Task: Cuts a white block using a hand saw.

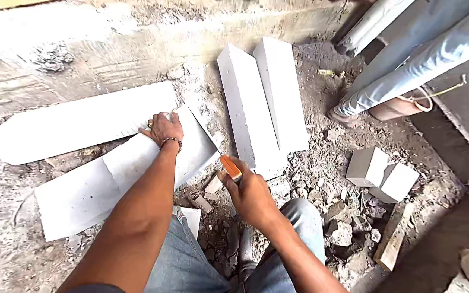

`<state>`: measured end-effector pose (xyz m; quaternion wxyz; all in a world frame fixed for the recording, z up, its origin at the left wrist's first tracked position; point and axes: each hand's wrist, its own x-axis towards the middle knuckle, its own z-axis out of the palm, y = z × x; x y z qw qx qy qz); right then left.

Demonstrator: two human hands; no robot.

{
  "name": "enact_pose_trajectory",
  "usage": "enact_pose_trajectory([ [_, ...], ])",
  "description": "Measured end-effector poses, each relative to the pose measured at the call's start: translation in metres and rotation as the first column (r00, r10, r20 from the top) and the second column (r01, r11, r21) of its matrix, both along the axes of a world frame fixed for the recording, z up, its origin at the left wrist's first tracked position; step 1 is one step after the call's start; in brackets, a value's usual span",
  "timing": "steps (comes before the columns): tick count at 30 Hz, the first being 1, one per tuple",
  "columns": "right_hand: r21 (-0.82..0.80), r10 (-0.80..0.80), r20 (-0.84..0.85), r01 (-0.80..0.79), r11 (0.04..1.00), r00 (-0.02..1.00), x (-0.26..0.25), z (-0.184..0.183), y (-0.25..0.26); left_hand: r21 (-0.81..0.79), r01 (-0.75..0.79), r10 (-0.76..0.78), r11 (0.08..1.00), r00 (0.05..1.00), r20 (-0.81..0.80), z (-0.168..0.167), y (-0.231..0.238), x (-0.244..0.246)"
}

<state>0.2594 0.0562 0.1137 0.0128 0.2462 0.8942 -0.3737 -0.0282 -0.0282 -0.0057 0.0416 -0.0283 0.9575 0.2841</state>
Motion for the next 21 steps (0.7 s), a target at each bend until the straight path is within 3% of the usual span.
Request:
enact_pose_trajectory([
  [3, -0.002, -0.007, -0.033, 0.007, 1.000, 0.999, 0.075, 0.001, -0.002, -0.069, -0.015, 0.017, 0.998, 1.000, 0.020, -0.002, 0.009, -0.005],
  [6, -0.039, -0.059, -0.047, 0.057, 0.998, 0.997, 0.164, 0.026, -0.018, -0.086, -0.001, 0.003, 0.996, 1.000, 0.018, -0.003, 0.006, 0.003],
  [8, -0.046, -0.067, -0.039, 0.066, 0.997, 0.997, 0.154, 0.023, -0.018, -0.075, 0.006, -0.006, 0.997, 1.000, 0.001, -0.002, 0.004, 0.003],
  [11, -0.011, -0.043, -0.027, 0.043, 0.999, 0.999, 0.060, -0.011, -0.001, -0.070, 0.012, -0.012, 0.997, 1.000, 0.005, -0.006, 0.000, 0.004],
  [13, -0.059, -0.015, 0.002, 0.015, 0.998, 1.000, 0.026, -0.008, 0.016, -0.057, 0.001, -0.001, 0.998, 1.000, 0.000, -0.003, 0.001, -0.003],
  [16, -0.032, -0.022, -0.009, 0.021, 0.999, 1.000, 0.094, -0.008, 0.003, -0.069, -0.010, 0.010, 0.998, 1.000, 0.006, -0.001, 0.002, 0.006],
  [19, -0.071, -0.073, 0.008, 0.074, 0.995, 0.997, 0.185, 0.030, -0.017, -0.073, -0.017, 0.017, 0.997, 1.000, 0.003, 0.001, 0.000, 0.006],
  [21, -0.122, -0.080, 0.039, 0.084, 0.989, 0.996, 0.195, 0.044, -0.015, -0.068, -0.021, 0.021, 0.997, 1.000, 0.000, 0.000, 0.002, 0.004],
])
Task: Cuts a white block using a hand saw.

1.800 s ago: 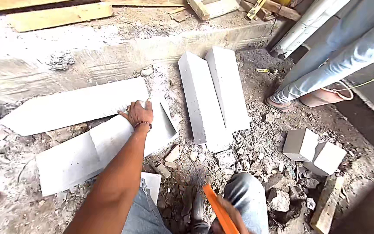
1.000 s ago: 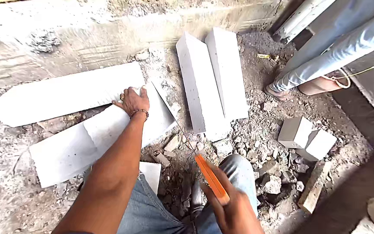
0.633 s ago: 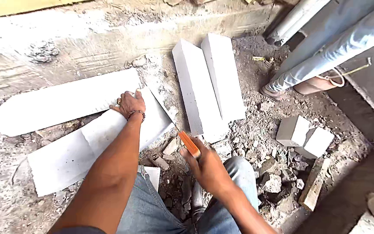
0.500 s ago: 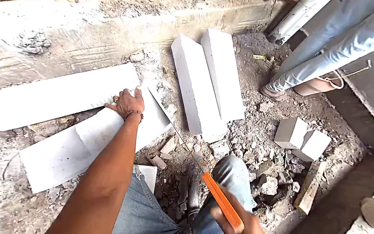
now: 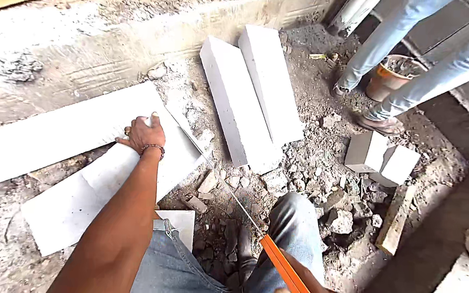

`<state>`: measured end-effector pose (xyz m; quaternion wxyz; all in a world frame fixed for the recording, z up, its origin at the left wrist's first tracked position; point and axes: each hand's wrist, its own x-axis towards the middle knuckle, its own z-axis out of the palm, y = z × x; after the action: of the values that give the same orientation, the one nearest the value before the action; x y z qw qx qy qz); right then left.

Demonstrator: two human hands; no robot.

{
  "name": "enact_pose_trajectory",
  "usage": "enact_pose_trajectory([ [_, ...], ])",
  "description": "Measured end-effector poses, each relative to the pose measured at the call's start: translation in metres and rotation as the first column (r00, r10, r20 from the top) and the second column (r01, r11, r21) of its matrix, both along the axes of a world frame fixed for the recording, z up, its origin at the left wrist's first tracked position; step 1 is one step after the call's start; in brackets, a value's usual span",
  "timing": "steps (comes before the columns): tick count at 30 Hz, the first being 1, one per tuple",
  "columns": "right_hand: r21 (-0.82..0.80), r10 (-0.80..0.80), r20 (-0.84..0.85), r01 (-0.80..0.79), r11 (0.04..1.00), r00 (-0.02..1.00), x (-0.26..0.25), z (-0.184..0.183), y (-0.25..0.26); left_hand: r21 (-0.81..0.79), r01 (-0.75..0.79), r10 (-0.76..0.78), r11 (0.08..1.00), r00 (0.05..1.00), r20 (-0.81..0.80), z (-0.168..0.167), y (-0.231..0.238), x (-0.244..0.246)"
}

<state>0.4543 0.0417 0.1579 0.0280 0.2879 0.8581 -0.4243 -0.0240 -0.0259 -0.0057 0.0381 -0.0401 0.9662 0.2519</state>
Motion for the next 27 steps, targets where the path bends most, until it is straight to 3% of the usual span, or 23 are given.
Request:
enact_pose_trajectory([
  [3, 0.128, 0.032, -0.052, -0.025, 0.991, 0.998, -0.086, -0.042, 0.016, 0.014, 0.010, -0.010, 1.000, 1.000, 0.011, 0.000, -0.003, 0.002],
  [6, 0.053, 0.082, -0.042, -0.080, 0.995, 0.996, -0.160, -0.059, 0.026, 0.014, 0.046, -0.045, 0.999, 0.999, -0.019, 0.001, -0.003, -0.002],
  [7, 0.049, 0.095, -0.050, -0.092, 0.995, 0.994, -0.157, -0.057, 0.027, 0.017, 0.043, -0.043, 0.999, 0.999, -0.026, 0.003, -0.001, -0.008],
  [12, 0.035, 0.021, -0.048, -0.020, 0.999, 0.999, -0.018, -0.023, 0.009, 0.028, -0.006, 0.006, 1.000, 1.000, -0.011, 0.000, 0.002, -0.002],
  [14, 0.072, 0.012, -0.044, -0.009, 0.997, 0.999, -0.035, -0.031, 0.011, 0.039, -0.020, 0.020, 0.999, 1.000, -0.017, 0.000, -0.001, -0.004],
  [16, 0.154, 0.012, -0.047, -0.005, 0.988, 0.999, -0.095, -0.061, 0.013, 0.035, -0.001, 0.001, 0.999, 1.000, -0.010, -0.003, -0.005, 0.001],
  [18, 0.132, 0.007, 0.008, -0.008, 0.991, 1.000, -0.142, -0.070, 0.014, 0.041, 0.039, -0.039, 0.998, 0.999, -0.008, 0.000, -0.004, -0.001],
  [22, 0.112, -0.040, 0.051, 0.034, 0.993, 0.998, -0.140, -0.078, 0.004, 0.198, 0.063, -0.065, 0.978, 0.998, 0.004, 0.007, -0.012, -0.009],
  [24, 0.110, -0.041, 0.063, 0.034, 0.993, 0.997, -0.132, -0.081, 0.005, 0.332, 0.062, -0.047, 0.941, 0.997, -0.054, 0.040, -0.030, -0.014],
  [27, 0.106, -0.019, 0.086, 0.010, 0.994, 0.996, -0.128, -0.083, 0.008, 0.310, 0.264, -0.116, 0.913, 0.898, -0.424, 0.150, -0.087, -0.015],
])
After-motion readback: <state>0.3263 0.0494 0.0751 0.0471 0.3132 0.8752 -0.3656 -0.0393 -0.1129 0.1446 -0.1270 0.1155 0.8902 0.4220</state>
